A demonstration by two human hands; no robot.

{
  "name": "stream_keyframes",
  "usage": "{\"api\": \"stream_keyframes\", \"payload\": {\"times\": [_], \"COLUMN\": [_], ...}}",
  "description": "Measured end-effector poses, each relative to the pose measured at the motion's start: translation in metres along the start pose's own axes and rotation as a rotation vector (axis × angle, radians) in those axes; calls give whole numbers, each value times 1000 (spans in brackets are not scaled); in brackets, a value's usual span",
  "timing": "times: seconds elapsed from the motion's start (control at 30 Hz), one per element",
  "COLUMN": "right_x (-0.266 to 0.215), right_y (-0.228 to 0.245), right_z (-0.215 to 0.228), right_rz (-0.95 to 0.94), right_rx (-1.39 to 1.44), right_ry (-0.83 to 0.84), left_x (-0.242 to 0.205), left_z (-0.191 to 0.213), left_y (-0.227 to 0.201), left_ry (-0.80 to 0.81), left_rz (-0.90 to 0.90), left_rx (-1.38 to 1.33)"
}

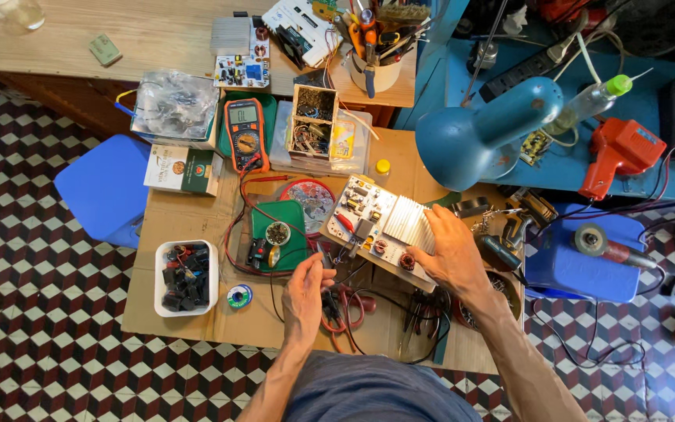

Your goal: The person holds a green circuit board and uses multimeter probes to test various points on the board. They flip the board over to inspect both sides and use a magnifying glass to examine components more closely.

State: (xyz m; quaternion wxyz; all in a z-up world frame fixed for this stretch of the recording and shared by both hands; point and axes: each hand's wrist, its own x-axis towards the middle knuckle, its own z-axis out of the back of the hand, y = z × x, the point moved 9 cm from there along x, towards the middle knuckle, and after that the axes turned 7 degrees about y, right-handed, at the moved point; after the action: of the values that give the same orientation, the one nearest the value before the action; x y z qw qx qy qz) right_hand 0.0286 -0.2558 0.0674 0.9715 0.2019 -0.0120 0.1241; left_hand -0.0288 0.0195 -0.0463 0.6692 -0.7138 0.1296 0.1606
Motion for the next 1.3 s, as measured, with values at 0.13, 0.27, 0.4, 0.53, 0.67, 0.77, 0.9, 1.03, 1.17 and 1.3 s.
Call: {"api": "stream_keyframes", "payload": {"times": [0.13,0.27,0.4,0.53,0.67,0.77,0.9,1.03,1.17,1.3], "right_x": [8,9,10,7,-5,-16,-28,-31,-33,-38], "right_y": [-19,-35,-27,-23,-12,-9,0,9,19,21], "right_z": [-14,-22,-12,-3,16,33,51,48,44,42], "right_rz": [62,70,209,196,129,39,14,-21,-10,-12], "right_rx": [-54,-15,8,40,61,97,44,-41,-112,-135], "right_ry": [167,231,130,122,41,-40,-143,-176,-232,-239], "left_x": [-34,-43,-45,-41,-41,-40,-51,-26,8,14], "left_z": [-36,-64,-81,-90,-91,-93,-122,-157,-175,-181], "left_y": [17,47,59,51,44,1,-47,-43,-40,-34], "left_ry": [5,-16,-41,-39,-90,-140,-115,8,15,0], "left_rz": [26,114,126,91,230,9,-244,-73,-54,-67], "left_rx": [-36,-148,-113,-140,-202,45,297,256,154,41]}}
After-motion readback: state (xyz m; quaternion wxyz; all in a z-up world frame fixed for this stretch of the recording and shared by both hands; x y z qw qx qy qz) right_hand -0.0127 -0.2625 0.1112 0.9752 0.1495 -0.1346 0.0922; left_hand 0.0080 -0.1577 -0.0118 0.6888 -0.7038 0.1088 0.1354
